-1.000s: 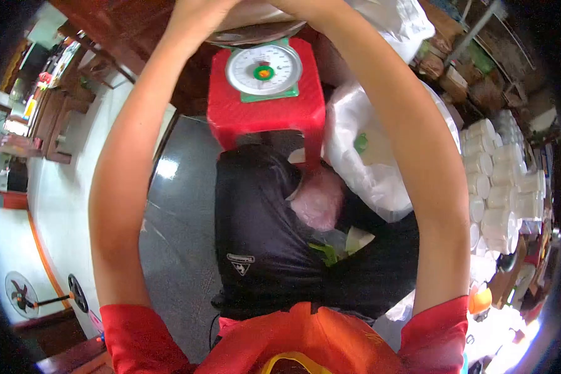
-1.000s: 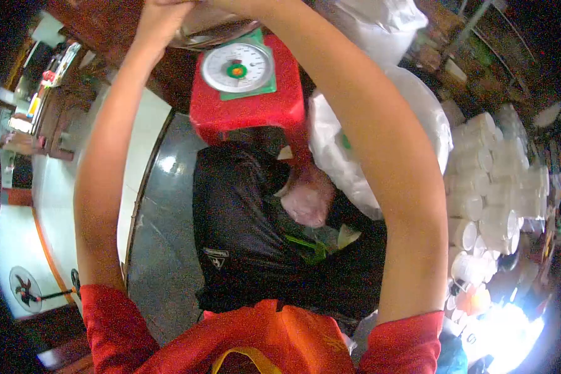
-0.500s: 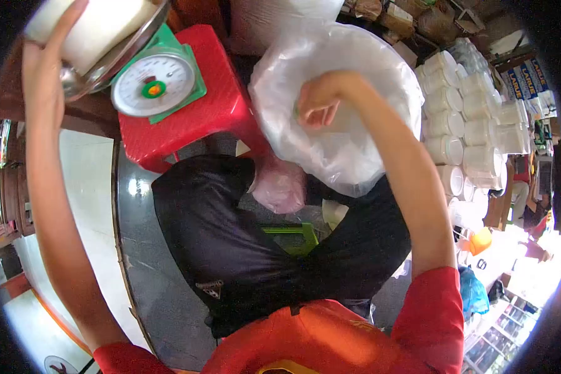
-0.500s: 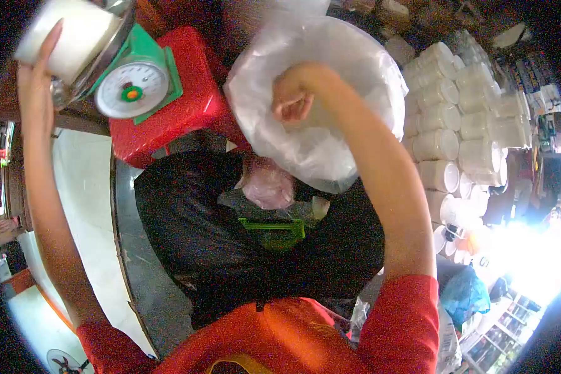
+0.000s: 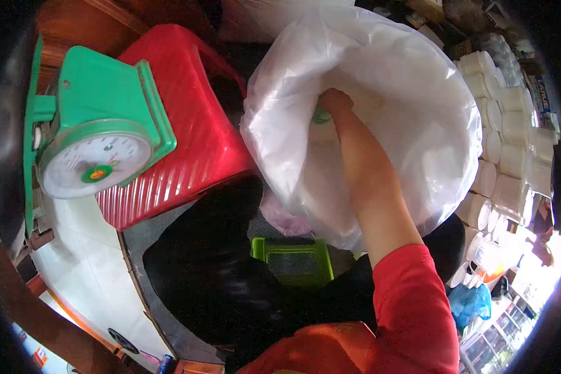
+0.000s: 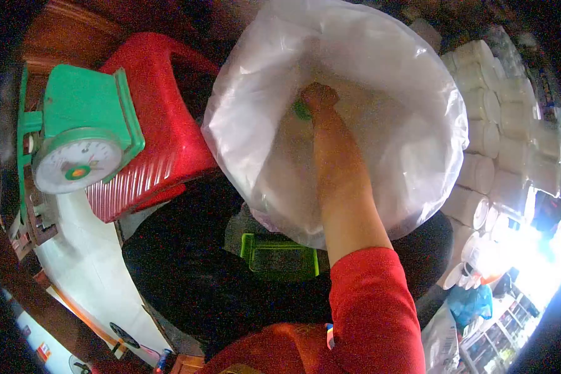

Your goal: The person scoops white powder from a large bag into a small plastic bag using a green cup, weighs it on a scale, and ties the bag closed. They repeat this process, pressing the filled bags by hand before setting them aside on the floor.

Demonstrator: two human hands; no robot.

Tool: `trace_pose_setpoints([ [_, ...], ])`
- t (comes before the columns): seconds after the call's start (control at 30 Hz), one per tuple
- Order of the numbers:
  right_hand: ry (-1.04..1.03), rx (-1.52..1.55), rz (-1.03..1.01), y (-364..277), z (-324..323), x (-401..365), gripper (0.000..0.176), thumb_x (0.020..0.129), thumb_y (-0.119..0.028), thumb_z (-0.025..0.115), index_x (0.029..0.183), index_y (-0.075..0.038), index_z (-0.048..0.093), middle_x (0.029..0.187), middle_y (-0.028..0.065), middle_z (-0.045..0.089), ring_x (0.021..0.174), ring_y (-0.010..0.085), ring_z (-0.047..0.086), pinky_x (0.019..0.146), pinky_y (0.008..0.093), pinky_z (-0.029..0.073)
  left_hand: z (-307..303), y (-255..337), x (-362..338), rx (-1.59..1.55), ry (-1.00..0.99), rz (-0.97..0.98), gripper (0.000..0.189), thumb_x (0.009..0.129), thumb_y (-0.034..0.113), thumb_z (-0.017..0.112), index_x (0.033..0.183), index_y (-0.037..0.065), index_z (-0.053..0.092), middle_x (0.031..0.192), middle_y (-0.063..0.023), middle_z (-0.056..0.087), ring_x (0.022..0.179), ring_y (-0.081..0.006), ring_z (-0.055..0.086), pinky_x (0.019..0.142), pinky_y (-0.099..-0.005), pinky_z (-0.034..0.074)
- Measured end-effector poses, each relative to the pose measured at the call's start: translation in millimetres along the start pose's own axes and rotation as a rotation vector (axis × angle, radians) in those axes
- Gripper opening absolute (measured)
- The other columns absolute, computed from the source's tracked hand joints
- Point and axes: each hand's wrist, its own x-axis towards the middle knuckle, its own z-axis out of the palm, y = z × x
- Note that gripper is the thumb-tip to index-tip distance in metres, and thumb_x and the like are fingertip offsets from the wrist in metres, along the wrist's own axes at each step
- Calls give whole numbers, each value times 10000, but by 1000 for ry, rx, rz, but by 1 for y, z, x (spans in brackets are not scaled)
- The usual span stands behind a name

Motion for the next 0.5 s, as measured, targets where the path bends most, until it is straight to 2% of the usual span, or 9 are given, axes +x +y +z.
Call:
trace_pose_setpoints([
  [0.13, -141, -56, -12, 9, 14, 25, 486, 876, -349, 635, 1303, -127, 705, 1418, 129, 639, 1310, 334, 606, 1046, 462, 500, -45, 8, 15, -212, 318, -229, 632, 1001, 437, 644, 1464, 37, 483, 1448, -164, 500, 1348, -317, 501, 1154, -485, 428],
  [0.2, -9, -113, -168, 13, 26, 30, 469, 869, -342, 652, 1278, -124, 724, 1337, 119, 691, 1248, 331, 648, 1015, 471, 518, -72, 18, 21, -318, 489, -330, 606, 1009, 421, 638, 1448, 28, 499, 1426, -163, 521, 1323, -305, 525, 1148, -474, 433],
  [0.23, -6, -114, -168, 21, -6, 26, 469, 869, -342, 652, 1278, -124, 724, 1337, 119, 691, 1248, 331, 648, 1015, 471, 518, -87, 13, 21, -320, 491, -329, 606, 1009, 421, 638, 1448, 28, 499, 1426, -163, 521, 1323, -305, 525, 1148, -474, 433],
  [0.3, -966, 198, -269, 40, -99, 8, 375, 893, -318, 659, 1190, -120, 771, 1237, 118, 735, 1106, 336, 711, 873, 537, 568, -109, 3, 16, 840, -667, 627, 511, 1047, 335, 596, 1451, 33, 512, 1448, -154, 510, 1325, -297, 521, 1168, -468, 409],
  [0.33, -966, 192, -272, 30, -77, -2, 375, 893, -318, 659, 1190, -120, 771, 1237, 118, 735, 1106, 336, 711, 873, 537, 568, -80, 6, 6, 845, -663, 623, 511, 1047, 335, 596, 1451, 33, 512, 1448, -154, 510, 1325, -297, 521, 1168, -468, 409],
  [0.37, -552, -230, -122, 12, -36, -21, 336, 903, -305, 659, 1151, -116, 784, 1213, 122, 741, 1053, 335, 723, 796, 558, 573, -21, 10, -6, 428, -331, 280, 481, 1059, 288, 573, 1464, 39, 506, 1455, -150, 507, 1332, -296, 515, 1175, -468, 409],
  [0.4, -111, -622, 33, 2, -12, -37, 302, 914, -292, 658, 1112, -112, 797, 1190, 125, 747, 1000, 334, 735, 719, 578, 577, 11, 10, -12, 6, 2, -53, 455, 1071, 241, 549, 1478, 45, 499, 1462, -146, 503, 1339, -295, 509, 1182, -468, 410],
  [0.43, -101, -622, 31, 2, -10, -42, 302, 914, -292, 658, 1112, -112, 797, 1190, 125, 747, 1000, 334, 735, 719, 578, 577, 8, 4, -14, 6, 10, -45, 455, 1071, 241, 549, 1478, 45, 499, 1462, -146, 503, 1339, -295, 509, 1182, -468, 410],
  [0.5, -48, -799, 3, -3, -4, -45, 277, 943, -258, 631, 1094, -103, 803, 1189, 130, 749, 974, 326, 743, 628, 580, 569, -9, -8, -12, 216, -79, 196, 458, 1069, 238, 544, 1474, 30, 494, 1471, -169, 491, 1356, -303, 495, 1195, -484, 403],
])
